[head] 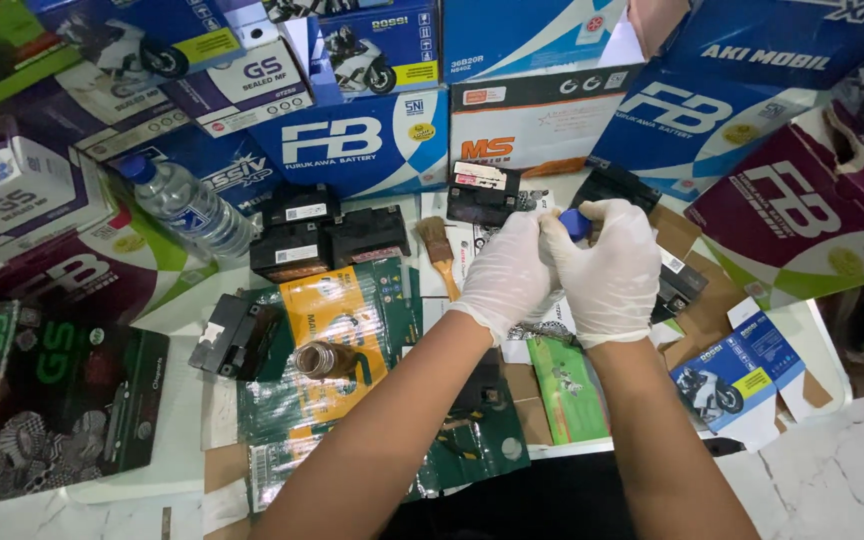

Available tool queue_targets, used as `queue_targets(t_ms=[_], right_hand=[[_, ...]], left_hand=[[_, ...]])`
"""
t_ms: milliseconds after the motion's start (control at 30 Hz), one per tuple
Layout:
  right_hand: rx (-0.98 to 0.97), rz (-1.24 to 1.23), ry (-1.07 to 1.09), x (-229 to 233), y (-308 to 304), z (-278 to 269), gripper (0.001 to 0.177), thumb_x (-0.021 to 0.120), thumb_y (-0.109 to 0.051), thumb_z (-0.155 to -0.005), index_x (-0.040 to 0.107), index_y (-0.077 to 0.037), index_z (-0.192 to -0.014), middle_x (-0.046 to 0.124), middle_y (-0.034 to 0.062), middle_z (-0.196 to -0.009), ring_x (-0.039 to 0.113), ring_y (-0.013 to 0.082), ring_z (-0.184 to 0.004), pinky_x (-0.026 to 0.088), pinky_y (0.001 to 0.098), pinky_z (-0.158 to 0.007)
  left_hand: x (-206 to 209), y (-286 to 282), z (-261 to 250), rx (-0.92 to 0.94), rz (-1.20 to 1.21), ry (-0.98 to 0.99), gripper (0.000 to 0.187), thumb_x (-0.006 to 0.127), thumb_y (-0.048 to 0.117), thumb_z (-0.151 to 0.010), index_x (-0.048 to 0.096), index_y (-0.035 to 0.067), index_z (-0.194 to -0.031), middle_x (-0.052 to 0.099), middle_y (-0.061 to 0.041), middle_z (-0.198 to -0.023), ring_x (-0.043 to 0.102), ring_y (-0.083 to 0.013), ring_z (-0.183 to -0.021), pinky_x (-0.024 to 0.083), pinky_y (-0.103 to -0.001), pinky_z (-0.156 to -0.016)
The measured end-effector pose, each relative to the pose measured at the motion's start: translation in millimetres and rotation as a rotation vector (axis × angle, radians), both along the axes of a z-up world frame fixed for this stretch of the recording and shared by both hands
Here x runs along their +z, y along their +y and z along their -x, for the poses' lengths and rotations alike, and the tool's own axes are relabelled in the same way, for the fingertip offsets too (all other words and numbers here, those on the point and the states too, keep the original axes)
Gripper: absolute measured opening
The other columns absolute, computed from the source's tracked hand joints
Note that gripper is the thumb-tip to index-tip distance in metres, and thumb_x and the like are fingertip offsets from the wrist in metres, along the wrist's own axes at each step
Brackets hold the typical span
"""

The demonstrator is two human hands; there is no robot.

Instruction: Servicing motorcycle batteries by filling them with liquid using a syringe and cleaning the casing

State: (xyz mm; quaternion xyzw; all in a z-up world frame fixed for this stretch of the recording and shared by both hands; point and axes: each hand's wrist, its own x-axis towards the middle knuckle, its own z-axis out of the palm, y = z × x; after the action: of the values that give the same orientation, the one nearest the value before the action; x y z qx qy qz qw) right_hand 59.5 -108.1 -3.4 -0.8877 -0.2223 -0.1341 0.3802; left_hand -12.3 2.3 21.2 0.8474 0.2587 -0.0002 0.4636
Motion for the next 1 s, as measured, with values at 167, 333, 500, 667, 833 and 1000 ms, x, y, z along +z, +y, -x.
queue_targets(t_ms=[167, 333, 500, 667, 833, 1000], right_hand=[[0.152, -0.016, -0.038, 18, 3, 7, 0.049, 0.089, -0.034, -0.086, 0.066, -0.007, -0.120, 0.067, 0.0153, -0.098, 0.070, 0.0358, -0.095, 0.058, 0.0445, -0.080], [0.249, 0.100, 0.085, 24, -4, 5, 0.060, 0.078, -0.036, -0.090, 0.060, -0.005, -0.139, 0.065, 0.0220, -0.119, 0.063, 0.0414, -0.116, 0.051, 0.0520, -0.098], [0.229, 0.063, 0.279, 38, -5, 18, 0.054, 0.071, -0.033, -0.092, 0.061, -0.010, -0.140, 0.068, 0.0204, -0.124, 0.061, 0.0421, -0.120, 0.050, 0.0478, -0.103], [0.145, 0.016, 0.318, 20, -8, 11, 0.045, 0.076, -0.034, -0.089, 0.070, -0.028, -0.133, 0.074, 0.0086, -0.111, 0.067, 0.0282, -0.111, 0.053, 0.0407, -0.098], [0.111, -0.095, 0.380, 23, -3, 15, 0.042, 0.081, -0.030, -0.086, 0.073, -0.024, -0.127, 0.076, 0.0080, -0.100, 0.072, 0.0173, -0.099, 0.054, 0.0328, -0.092], [0.122, -0.166, 0.309, 8, -1, 20, 0.038, 0.078, -0.026, -0.092, 0.070, -0.022, -0.129, 0.074, 0.0090, -0.111, 0.069, 0.0209, -0.112, 0.053, 0.0347, -0.097]], left_hand=[[1, 10, 17, -0.060, 0.018, -0.146, 0.080, 0.060, 0.037, -0.080, 0.037, 0.005, -0.150, 0.055, -0.022, -0.143, 0.052, -0.0369, -0.137, 0.043, -0.048, -0.116], [-8, 19, 47, -0.025, 0.005, -0.335, 0.091, 0.071, 0.036, -0.079, 0.035, 0.004, -0.156, 0.048, -0.029, -0.147, 0.047, -0.0454, -0.139, 0.040, -0.054, -0.117], [-2, 14, 94, -0.038, -0.283, -0.353, 0.053, 0.060, 0.042, -0.098, 0.060, 0.007, -0.138, 0.066, -0.020, -0.127, 0.062, -0.0371, -0.123, 0.047, -0.047, -0.106], [-35, 7, 117, -0.020, -0.753, -0.364, 0.045, 0.069, 0.046, -0.090, 0.070, 0.015, -0.123, 0.069, -0.010, -0.105, 0.069, -0.0301, -0.103, 0.051, -0.043, -0.093], [-50, 5, 119, 0.054, -0.793, -0.464, 0.040, 0.068, 0.046, -0.090, 0.072, 0.015, -0.116, 0.067, -0.009, -0.089, 0.070, -0.0294, -0.087, 0.053, -0.043, -0.087], [-46, 4, 119, 0.093, -0.789, -0.456, 0.034, 0.068, 0.046, -0.089, 0.076, 0.018, -0.106, 0.070, -0.006, -0.080, 0.072, -0.0269, -0.080, 0.054, -0.040, -0.080]])
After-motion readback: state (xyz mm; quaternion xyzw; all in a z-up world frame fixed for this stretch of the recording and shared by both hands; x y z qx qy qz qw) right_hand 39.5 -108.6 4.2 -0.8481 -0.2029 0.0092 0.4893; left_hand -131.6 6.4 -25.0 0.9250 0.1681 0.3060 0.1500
